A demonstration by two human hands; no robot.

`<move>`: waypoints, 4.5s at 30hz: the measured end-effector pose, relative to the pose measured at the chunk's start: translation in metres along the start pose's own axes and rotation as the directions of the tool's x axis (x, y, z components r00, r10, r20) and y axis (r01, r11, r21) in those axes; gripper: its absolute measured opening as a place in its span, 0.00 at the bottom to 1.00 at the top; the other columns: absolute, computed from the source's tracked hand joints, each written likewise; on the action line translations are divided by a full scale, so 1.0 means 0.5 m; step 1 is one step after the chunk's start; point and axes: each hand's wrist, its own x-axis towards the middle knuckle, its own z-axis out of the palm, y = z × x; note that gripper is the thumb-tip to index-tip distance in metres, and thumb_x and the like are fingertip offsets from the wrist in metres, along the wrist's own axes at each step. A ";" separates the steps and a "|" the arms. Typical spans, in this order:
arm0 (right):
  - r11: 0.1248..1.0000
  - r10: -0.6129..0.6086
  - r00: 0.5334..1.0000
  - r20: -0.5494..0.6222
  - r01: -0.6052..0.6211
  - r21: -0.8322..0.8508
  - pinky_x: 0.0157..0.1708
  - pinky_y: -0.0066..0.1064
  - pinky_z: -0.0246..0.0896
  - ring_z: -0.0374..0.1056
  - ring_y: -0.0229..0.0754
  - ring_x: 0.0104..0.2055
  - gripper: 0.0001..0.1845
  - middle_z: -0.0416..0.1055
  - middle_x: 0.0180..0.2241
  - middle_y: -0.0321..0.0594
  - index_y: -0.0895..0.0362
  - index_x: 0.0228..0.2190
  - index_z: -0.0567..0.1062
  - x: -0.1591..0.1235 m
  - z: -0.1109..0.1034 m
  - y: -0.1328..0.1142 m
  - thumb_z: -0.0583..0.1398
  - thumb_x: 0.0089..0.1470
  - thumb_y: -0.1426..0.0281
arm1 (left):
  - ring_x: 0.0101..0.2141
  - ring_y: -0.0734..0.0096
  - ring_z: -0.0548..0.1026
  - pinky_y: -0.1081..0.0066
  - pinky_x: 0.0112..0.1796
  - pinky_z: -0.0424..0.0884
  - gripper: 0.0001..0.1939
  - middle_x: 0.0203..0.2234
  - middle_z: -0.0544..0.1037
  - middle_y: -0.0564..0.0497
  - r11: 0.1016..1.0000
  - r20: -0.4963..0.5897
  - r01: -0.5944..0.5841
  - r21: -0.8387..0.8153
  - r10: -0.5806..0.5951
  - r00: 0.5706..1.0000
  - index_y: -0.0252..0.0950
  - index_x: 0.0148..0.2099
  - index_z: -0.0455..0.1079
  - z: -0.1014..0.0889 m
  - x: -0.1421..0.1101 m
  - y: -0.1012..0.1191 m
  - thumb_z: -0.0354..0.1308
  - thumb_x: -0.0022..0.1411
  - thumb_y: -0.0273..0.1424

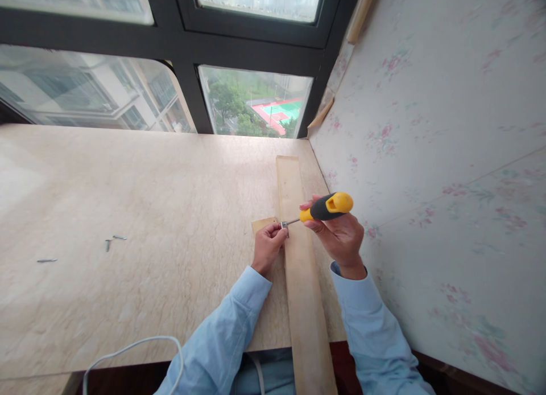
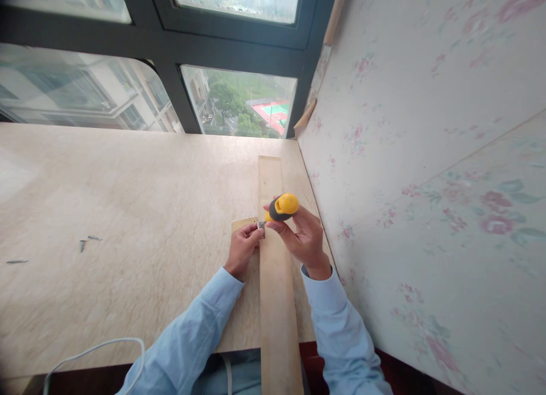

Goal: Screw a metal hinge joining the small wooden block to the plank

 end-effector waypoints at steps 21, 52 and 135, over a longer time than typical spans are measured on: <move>0.990 0.111 0.989 0.103 -0.101 -0.095 0.32 0.33 0.70 0.72 0.43 0.42 0.16 0.74 0.50 0.47 0.54 0.44 0.76 0.026 0.005 -0.014 0.62 0.59 0.58 | 0.25 0.74 0.70 0.76 0.26 0.64 0.12 0.25 0.76 0.51 0.999 -0.001 -0.019 0.042 0.019 1.000 0.31 0.35 0.78 -0.003 0.002 -0.006 0.63 0.49 0.34; 0.957 0.255 0.931 0.262 -0.282 0.071 0.37 0.33 0.75 0.76 0.38 0.34 0.27 0.74 0.52 0.47 0.51 0.57 0.66 0.023 -0.005 -0.024 0.65 0.58 0.66 | 0.22 0.77 0.63 0.77 0.23 0.58 0.14 0.22 0.70 0.54 0.996 0.003 -0.043 0.080 0.043 0.999 0.32 0.34 0.79 -0.003 -0.002 0.004 0.64 0.50 0.37; 0.984 0.107 0.974 0.200 -0.076 -0.158 0.32 0.30 0.71 0.72 0.43 0.42 0.45 0.72 0.50 0.45 0.49 0.63 0.61 0.028 -0.024 -0.037 0.71 0.48 0.64 | 0.20 0.78 0.64 0.76 0.22 0.60 0.14 0.18 0.68 0.55 0.998 -0.031 0.003 0.061 -0.001 1.000 0.32 0.28 0.73 -0.003 0.001 -0.013 0.65 0.49 0.39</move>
